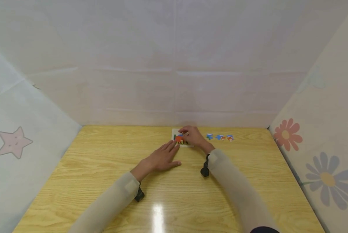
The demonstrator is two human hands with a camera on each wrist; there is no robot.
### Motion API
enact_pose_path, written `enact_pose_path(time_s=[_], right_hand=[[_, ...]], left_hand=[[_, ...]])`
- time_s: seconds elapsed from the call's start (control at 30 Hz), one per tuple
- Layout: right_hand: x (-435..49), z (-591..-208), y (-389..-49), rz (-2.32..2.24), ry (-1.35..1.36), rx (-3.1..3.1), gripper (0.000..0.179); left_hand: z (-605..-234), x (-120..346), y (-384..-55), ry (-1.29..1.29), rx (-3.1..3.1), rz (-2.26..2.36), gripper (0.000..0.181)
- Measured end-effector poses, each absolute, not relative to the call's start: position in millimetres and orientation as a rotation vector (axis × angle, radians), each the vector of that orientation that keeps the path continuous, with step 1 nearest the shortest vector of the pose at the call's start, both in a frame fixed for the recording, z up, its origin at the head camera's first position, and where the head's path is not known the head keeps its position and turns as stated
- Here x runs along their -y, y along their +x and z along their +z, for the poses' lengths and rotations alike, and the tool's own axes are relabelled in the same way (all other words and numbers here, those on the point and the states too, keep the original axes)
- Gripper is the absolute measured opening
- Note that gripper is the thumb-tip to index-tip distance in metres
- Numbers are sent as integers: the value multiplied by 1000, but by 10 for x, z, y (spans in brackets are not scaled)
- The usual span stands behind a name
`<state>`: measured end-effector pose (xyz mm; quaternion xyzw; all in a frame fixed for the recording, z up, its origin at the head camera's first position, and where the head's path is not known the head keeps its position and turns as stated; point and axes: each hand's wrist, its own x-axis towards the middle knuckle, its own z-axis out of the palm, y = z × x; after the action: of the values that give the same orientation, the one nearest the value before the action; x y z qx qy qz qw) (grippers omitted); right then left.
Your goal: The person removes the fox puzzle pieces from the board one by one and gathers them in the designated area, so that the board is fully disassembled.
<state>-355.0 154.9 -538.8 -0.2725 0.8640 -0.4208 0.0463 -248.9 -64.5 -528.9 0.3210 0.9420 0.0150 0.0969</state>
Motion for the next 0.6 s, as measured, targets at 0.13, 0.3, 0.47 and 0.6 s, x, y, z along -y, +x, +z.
enact_pose_path(time_s=[0.13, 0.3, 0.47, 0.6], right_hand=[[-1512, -5404, -3560, -1280, -830, -2633, 28], [-1471, -5418, -3566, -1269, -833, -2641, 27], [-1432, -5443, -3579, -1208, -815, -2676, 25], [-1411, -5430, -3566, -1163, -821, -2697, 24]], left_hand=[[-5285, 647, -2486, 951, -2793, 41, 88], [-5284, 647, -2482, 954, -2799, 24, 89], [-5297, 648, -2486, 962, -2806, 25, 89], [-5308, 649, -2490, 967, -2807, 15, 89]])
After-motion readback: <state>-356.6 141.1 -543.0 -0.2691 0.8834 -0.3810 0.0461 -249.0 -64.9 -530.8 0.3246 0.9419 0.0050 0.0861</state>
